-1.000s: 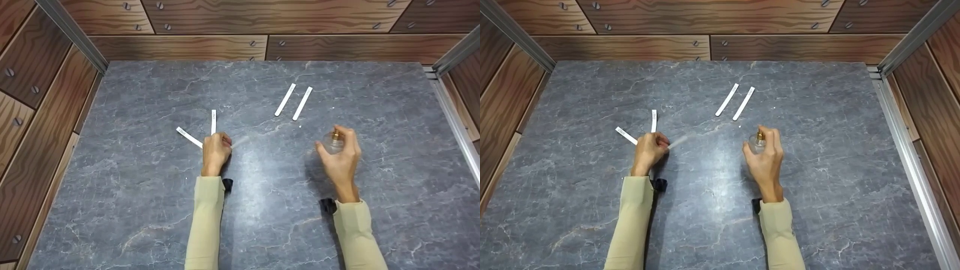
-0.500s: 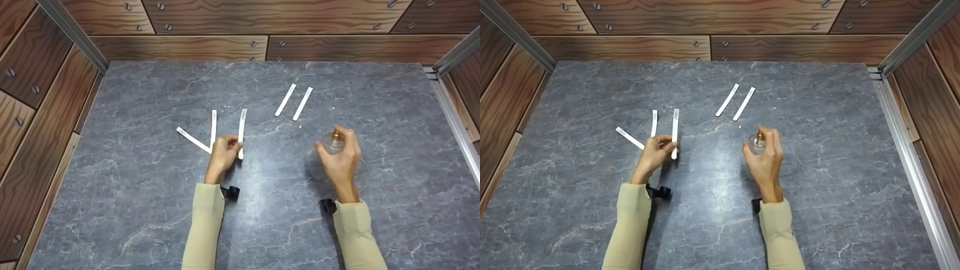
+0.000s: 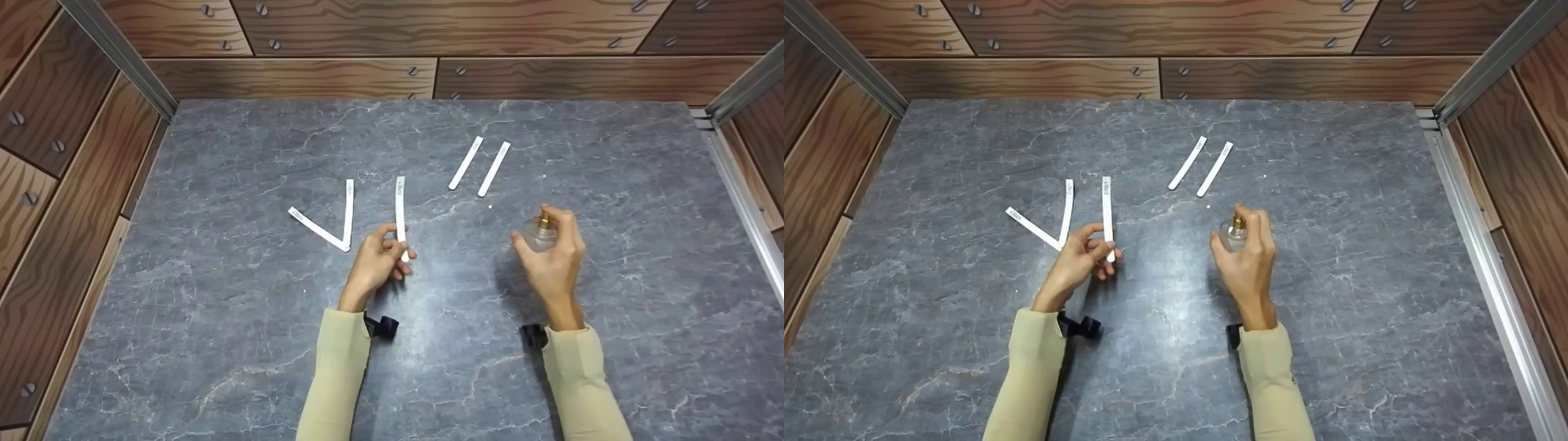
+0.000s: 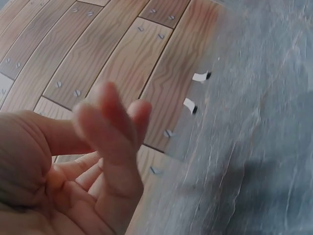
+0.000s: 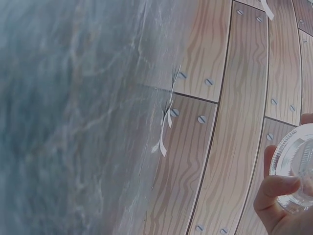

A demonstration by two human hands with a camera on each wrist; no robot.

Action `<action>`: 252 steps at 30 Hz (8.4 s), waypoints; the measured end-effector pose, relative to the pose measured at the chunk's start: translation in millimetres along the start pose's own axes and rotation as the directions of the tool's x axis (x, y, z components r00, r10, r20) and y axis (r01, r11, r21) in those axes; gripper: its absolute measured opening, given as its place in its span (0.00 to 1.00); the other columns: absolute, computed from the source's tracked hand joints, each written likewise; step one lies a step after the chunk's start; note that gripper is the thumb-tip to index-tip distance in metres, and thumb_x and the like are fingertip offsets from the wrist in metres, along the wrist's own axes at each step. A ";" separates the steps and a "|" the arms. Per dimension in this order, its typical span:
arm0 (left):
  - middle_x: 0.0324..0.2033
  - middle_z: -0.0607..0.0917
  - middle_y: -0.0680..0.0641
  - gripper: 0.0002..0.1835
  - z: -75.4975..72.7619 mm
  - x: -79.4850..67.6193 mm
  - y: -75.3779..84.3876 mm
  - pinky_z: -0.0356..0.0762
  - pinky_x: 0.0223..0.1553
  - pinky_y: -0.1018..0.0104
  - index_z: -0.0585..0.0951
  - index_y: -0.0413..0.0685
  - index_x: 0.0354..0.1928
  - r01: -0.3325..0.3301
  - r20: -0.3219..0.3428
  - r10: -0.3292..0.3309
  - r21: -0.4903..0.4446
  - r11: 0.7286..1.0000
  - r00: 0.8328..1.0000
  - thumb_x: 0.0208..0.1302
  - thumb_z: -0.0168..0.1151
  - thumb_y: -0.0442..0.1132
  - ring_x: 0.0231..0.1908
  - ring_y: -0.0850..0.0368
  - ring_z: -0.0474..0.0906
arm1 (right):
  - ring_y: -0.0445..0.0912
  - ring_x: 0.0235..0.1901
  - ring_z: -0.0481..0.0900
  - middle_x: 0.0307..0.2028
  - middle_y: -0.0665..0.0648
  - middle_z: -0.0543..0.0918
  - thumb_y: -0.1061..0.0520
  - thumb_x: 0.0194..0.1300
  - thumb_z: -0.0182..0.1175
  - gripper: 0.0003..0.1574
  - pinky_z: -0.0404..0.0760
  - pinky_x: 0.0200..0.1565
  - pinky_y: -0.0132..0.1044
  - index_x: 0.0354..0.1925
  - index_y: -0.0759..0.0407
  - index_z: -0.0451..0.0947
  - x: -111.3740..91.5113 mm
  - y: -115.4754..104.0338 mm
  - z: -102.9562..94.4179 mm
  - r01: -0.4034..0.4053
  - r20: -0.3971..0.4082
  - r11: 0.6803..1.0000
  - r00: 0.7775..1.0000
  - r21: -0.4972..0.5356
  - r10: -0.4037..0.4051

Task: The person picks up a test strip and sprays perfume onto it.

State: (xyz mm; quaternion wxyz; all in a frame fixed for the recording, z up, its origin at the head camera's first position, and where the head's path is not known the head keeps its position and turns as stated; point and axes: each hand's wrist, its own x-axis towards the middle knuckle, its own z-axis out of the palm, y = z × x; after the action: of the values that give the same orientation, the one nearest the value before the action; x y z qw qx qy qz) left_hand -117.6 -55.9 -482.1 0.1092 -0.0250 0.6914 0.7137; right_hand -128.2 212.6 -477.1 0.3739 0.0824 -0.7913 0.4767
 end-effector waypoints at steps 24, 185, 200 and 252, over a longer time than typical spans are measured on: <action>0.19 0.83 0.47 0.19 17.8 -2.3 -1.5 0.78 0.18 0.73 0.74 0.25 0.61 0.025 0.078 -0.032 0.094 0.995 0.996 0.72 0.56 0.25 0.14 0.64 0.76 | 0.53 0.37 0.78 0.37 0.67 0.82 0.76 0.41 0.75 0.31 0.75 0.44 0.26 0.47 0.73 0.77 -2.7 -1.7 6.1 -0.003 0.053 1.000 0.999 0.010 0.002; 0.11 0.79 0.54 0.18 53.3 -16.7 9.8 0.69 0.10 0.74 0.80 0.32 0.60 -0.159 0.063 0.146 0.403 0.901 0.987 0.72 0.60 0.31 0.08 0.67 0.69 | 0.55 0.33 0.76 0.35 0.68 0.79 0.72 0.42 0.69 0.26 0.73 0.42 0.29 0.44 0.74 0.75 -7.2 -2.7 8.2 0.089 0.079 0.996 0.993 -0.030 -0.086; 0.11 0.79 0.54 0.18 55.5 -17.1 8.3 0.71 0.10 0.73 0.79 0.29 0.60 -0.186 0.074 0.170 0.409 0.893 0.983 0.71 0.60 0.30 0.08 0.68 0.68 | 0.55 0.33 0.77 0.34 0.67 0.78 0.72 0.42 0.69 0.24 0.73 0.41 0.28 0.42 0.74 0.74 -7.6 -3.0 8.1 0.073 0.073 0.997 0.995 -0.039 -0.070; 0.11 0.77 0.55 0.17 50.2 -17.0 10.5 0.69 0.09 0.74 0.80 0.33 0.60 -0.178 0.048 0.174 0.416 0.892 0.984 0.72 0.61 0.31 0.08 0.68 0.68 | 0.56 0.36 0.78 0.37 0.69 0.82 0.76 0.41 0.72 0.30 0.73 0.43 0.28 0.47 0.74 0.76 -4.4 -9.0 5.4 -0.046 0.083 0.998 0.995 -0.052 0.051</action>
State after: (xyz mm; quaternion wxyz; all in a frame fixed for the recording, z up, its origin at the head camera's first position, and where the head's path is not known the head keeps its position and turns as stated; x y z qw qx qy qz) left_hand -97.3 -8.3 -466.4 0.0505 0.0649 0.8271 0.5560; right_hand -123.4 202.4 -475.3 0.3303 0.0738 -0.8198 0.4618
